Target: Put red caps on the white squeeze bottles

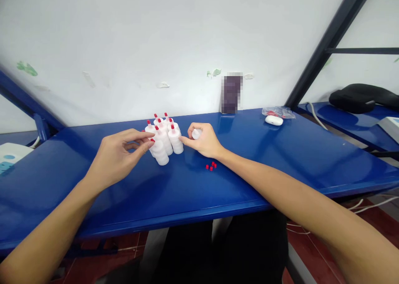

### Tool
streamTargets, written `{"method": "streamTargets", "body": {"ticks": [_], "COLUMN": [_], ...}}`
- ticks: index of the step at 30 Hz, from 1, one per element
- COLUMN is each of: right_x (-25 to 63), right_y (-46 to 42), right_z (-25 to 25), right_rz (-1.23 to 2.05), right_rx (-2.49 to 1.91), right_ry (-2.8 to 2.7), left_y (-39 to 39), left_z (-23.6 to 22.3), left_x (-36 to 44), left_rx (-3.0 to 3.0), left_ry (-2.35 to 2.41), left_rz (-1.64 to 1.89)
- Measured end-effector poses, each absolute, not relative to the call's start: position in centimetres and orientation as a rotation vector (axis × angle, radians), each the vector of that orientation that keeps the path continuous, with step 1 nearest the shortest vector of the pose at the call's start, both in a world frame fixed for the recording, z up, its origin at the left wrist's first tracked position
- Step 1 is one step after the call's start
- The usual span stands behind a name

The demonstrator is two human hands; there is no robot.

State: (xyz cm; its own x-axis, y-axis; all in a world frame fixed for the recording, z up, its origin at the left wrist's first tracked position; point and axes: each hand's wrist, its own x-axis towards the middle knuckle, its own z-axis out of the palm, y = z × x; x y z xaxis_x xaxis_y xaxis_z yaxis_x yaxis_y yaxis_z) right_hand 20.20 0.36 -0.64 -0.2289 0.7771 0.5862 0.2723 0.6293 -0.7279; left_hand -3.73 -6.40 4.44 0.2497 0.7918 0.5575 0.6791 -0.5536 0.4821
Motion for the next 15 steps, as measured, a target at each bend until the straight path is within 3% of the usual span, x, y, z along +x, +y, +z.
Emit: {"method": "streamTargets", "body": {"ticks": [8,15], "right_x": [21.2,20.1], "right_y": [0.6,-1.4], "right_z": [0.0,1.9], "right_rz": [0.965,0.937], "right_rx": [-0.672,-0.618], "right_ry": [-1.945,-2.387], "left_y": [-7.3,-8.4], "left_z": [3.5,1.1], "left_x": [-2.2,0.0], "left_rx": [2.619,2.808], "left_ry": [1.086,0.672], "left_rz": [1.551,1.543]}}
